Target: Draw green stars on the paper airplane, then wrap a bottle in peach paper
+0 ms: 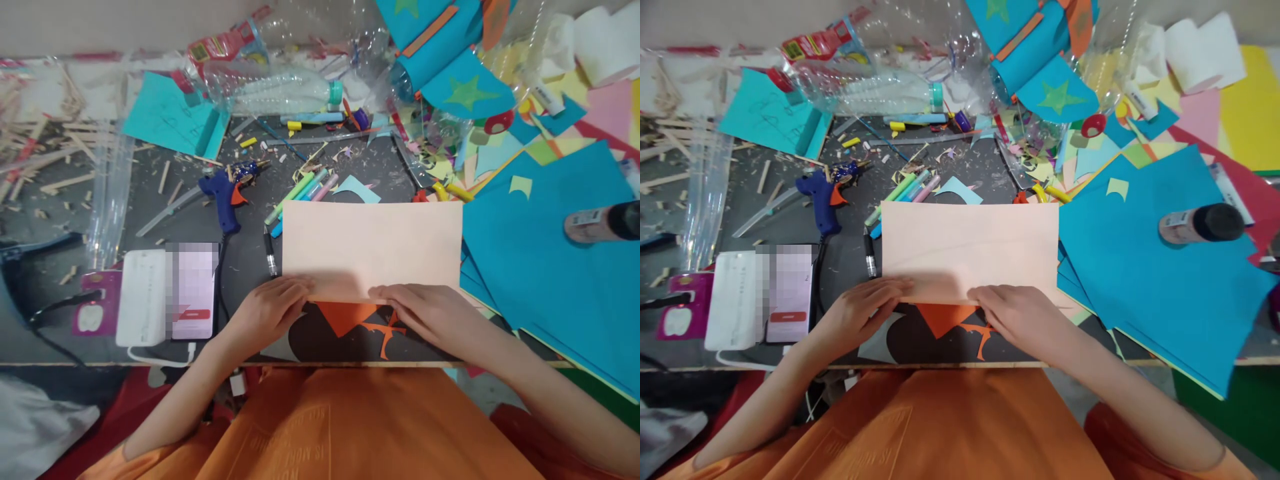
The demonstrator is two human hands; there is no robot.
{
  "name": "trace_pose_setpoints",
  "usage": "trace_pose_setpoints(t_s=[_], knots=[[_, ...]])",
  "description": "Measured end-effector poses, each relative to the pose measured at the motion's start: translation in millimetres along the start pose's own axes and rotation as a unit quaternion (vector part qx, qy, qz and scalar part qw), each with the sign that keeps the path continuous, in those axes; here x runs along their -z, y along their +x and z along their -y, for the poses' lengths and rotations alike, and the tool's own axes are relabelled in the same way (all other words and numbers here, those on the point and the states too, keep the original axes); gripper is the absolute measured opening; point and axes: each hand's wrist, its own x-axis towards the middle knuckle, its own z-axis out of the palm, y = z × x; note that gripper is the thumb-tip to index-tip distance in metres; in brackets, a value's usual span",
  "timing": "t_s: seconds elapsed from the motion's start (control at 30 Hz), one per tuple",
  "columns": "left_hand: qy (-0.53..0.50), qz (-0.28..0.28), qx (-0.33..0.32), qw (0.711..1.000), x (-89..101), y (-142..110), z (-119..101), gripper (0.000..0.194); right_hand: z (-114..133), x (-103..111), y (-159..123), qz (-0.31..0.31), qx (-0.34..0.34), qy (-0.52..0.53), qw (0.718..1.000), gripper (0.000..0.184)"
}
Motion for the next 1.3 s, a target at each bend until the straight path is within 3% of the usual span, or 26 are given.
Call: trace_pose_setpoints(t_s=[0.13,0.27,0.37,0.47,0.63,0.73,0.87,1.03,1.3], knots=[[0.01,-0.01,0.048,0.999,3.7,5,2,0.022,-7,3,7,-0.02,-0.045,-0.001,0.999,0.033],[0.122,-0.096,0.066,0.986,-3.2,9,-8,0.016,-18,-6,18,-0.064,-0.042,0.004,0.997,0.033],[0.228,-0.131,0.06,0.963,-15.1,9,-22,0.037,-24,-13,25,-0.082,-0.046,0.009,0.995,0.029],[0.215,-0.069,-0.009,0.974,-29.6,9,-32,0.039,-30,-18,29,-0.118,-0.047,-0.006,0.992,0.027],[0.187,0.02,0.026,0.982,-46.7,10,-30,0.048,-32,-26,27,-0.192,-0.068,-0.075,0.976,0.026],[0.184,0.025,0.038,0.982,-50.0,10,-28,0.051,-24,-30,20,-0.205,-0.059,-0.097,0.972,0.031],[0.213,0.021,0.054,0.975,-51.3,10,-29,0.052,-15,-38,15,-0.174,-0.015,-0.123,0.977,0.031],[0.215,0.026,0.064,0.974,-54.1,8,-31,0.054,-20,-46,15,-0.124,-0.031,-0.091,0.988,0.035],[0.191,0.039,0.078,0.978,-59.9,6,-29,0.062,-20,-50,14,-0.138,-0.029,-0.134,0.981,0.033]])
